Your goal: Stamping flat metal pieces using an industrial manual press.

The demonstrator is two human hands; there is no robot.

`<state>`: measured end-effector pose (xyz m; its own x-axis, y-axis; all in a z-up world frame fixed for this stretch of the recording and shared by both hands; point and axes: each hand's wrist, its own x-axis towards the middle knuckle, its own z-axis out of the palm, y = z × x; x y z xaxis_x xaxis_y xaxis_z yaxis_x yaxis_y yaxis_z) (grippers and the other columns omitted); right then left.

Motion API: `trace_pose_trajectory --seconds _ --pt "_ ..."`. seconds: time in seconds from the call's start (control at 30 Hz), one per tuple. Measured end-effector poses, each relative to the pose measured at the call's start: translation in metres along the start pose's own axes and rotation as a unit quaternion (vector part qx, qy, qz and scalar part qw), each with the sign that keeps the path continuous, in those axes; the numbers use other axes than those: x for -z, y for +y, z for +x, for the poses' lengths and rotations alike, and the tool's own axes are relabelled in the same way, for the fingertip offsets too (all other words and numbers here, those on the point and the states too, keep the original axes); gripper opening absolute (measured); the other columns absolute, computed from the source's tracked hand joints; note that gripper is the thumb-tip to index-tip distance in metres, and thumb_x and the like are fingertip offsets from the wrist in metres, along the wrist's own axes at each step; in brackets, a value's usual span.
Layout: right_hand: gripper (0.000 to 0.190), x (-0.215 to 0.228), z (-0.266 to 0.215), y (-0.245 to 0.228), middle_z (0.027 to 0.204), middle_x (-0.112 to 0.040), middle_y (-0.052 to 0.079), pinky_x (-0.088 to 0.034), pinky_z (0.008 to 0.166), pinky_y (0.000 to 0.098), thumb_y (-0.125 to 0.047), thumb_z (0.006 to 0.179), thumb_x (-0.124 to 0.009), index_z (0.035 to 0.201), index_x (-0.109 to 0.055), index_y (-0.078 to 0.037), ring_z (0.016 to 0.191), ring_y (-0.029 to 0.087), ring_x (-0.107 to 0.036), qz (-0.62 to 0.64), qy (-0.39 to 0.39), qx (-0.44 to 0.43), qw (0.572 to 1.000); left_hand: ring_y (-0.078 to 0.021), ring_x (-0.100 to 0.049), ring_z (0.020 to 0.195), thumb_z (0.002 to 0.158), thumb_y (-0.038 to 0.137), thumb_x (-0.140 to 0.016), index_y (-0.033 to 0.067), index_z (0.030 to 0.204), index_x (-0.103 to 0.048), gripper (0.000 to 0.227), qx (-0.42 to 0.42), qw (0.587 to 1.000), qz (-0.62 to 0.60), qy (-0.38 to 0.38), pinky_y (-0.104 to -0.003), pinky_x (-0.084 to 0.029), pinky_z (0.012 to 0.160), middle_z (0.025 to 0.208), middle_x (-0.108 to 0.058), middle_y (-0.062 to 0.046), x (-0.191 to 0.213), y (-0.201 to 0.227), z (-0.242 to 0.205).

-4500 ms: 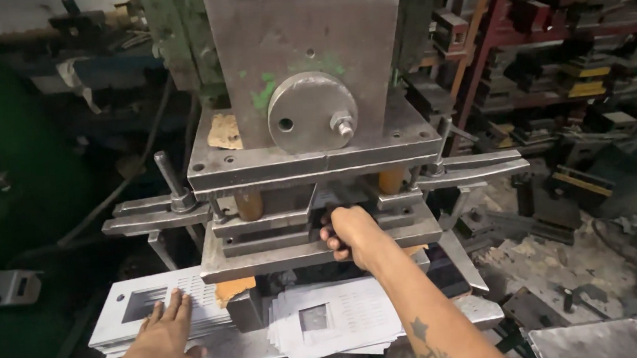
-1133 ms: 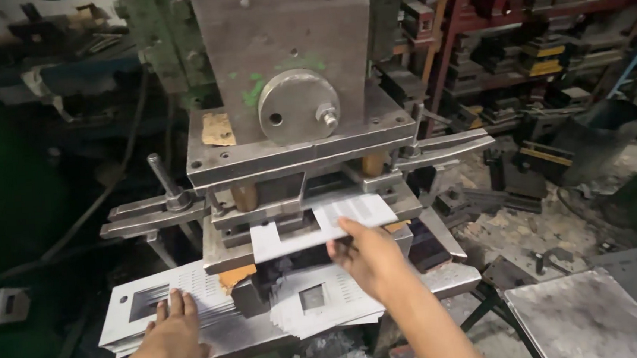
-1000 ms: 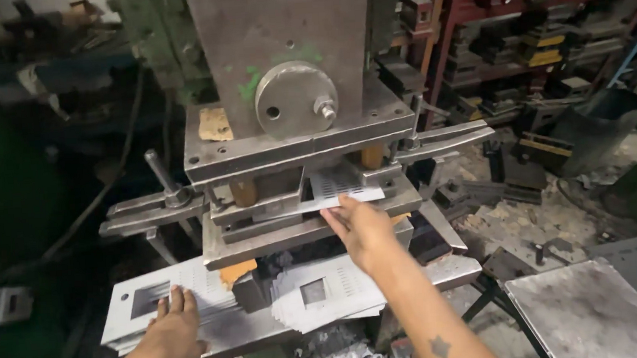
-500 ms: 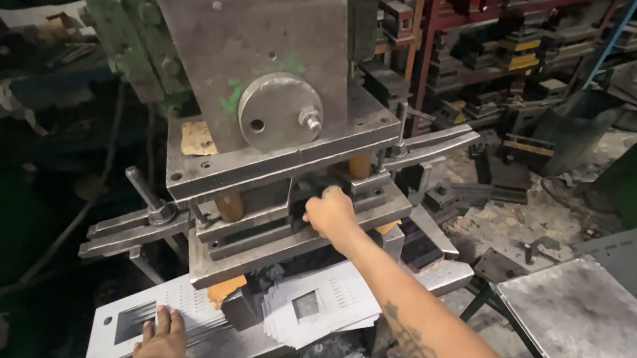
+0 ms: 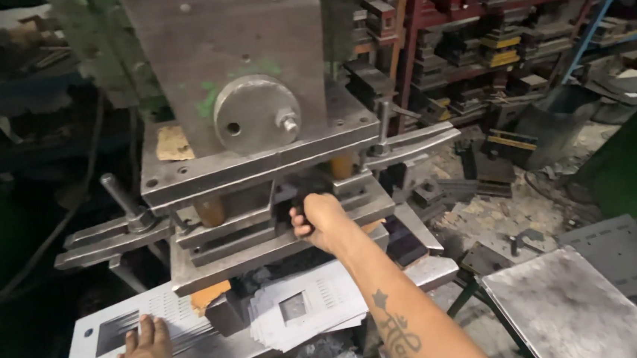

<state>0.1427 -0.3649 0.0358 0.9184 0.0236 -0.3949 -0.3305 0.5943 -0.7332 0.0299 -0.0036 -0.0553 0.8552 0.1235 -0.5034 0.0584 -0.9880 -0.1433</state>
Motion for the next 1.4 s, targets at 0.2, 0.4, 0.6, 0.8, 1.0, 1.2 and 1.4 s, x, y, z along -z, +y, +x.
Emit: trace_pose_trajectory --seconds 0.2,0.4,0.6,0.8,1.0,1.2,1.4 --pt "0.011 -0.01 -0.002 0.004 0.072 -0.056 0.011 -0.026 0.038 0.0286 -0.001 0.088 -0.044 0.086 -0.055 -0.001 0.049 0.014 -0.044 -0.112 -0.021 0.003 0.993 -0.0404 -0.019 0.159 0.076 0.058 -0.088 0.0195 0.164 -0.007 0.125 0.029 0.994 0.035 0.1 -0.058 -0.035 0.123 0.174 -0.002 -0.012 -0.046 -0.019 0.05" --pt "0.012 -0.013 -0.012 -0.005 0.071 -0.059 0.008 -0.025 0.037 0.028 -0.005 0.09 -0.048 0.083 -0.058 -0.003 0.048 0.013 -0.045 -0.185 -0.021 -0.016 0.982 -0.0436 -0.015 0.157 0.078 0.059 -0.09 0.0142 0.164 -0.003 0.13 0.027 0.998 0.026 0.045 -0.058 -0.032 0.123 0.173 0.003 -0.016 -0.016 -0.009 0.026" --pt "0.012 -0.013 -0.016 -0.008 0.071 -0.058 0.008 -0.025 0.037 0.0276 -0.005 0.091 -0.048 0.084 -0.058 -0.003 0.049 0.013 -0.045 -0.188 -0.028 -0.02 0.982 -0.0484 -0.006 0.158 0.086 0.051 -0.086 0.0039 0.163 0.001 0.126 0.017 0.999 0.013 -0.027 -0.056 -0.031 0.125 0.172 0.008 -0.024 0.025 0.009 -0.013" --pt "0.013 -0.011 -0.01 -0.005 0.072 -0.057 0.008 -0.024 0.037 0.0275 -0.006 0.091 -0.047 0.086 -0.058 -0.003 0.048 0.013 -0.045 -0.193 -0.022 -0.025 0.981 -0.0478 -0.005 0.158 0.089 0.046 -0.082 0.0004 0.162 0.001 0.12 0.014 0.999 -0.003 -0.038 -0.056 -0.03 0.126 0.171 0.009 -0.025 0.036 0.016 -0.036" --pt "0.009 -0.015 -0.021 -0.01 0.072 -0.057 0.007 -0.024 0.037 0.0274 -0.006 0.09 -0.049 0.085 -0.057 -0.004 0.048 0.013 -0.045 -0.193 -0.025 -0.028 0.981 -0.0465 -0.006 0.158 0.089 0.045 -0.083 0.0001 0.162 -0.001 0.119 0.009 1.0 -0.01 -0.026 -0.055 -0.028 0.127 0.172 0.008 -0.024 0.041 0.02 -0.045" --pt "0.011 -0.022 -0.026 -0.017 0.071 -0.056 0.007 -0.024 0.037 0.0277 -0.006 0.091 -0.049 0.085 -0.057 -0.002 0.048 0.013 -0.045 -0.196 -0.028 -0.021 0.98 -0.0448 -0.005 0.159 0.089 0.043 -0.082 0.0007 0.163 -0.002 0.116 0.012 1.0 -0.012 -0.024 -0.052 -0.028 0.127 0.172 0.007 -0.024 0.054 0.019 -0.06" --pt "0.016 -0.033 -0.032 -0.03 0.071 -0.059 0.009 -0.025 0.036 0.0285 -0.003 0.09 -0.044 0.086 -0.059 -0.001 0.048 0.013 -0.046 -0.196 -0.018 -0.015 0.98 -0.0435 -0.011 0.158 0.086 0.045 -0.081 0.0011 0.162 -0.005 0.116 0.008 1.0 -0.013 0.022 -0.052 -0.032 0.125 0.172 0.001 -0.023 0.064 0.016 -0.076"
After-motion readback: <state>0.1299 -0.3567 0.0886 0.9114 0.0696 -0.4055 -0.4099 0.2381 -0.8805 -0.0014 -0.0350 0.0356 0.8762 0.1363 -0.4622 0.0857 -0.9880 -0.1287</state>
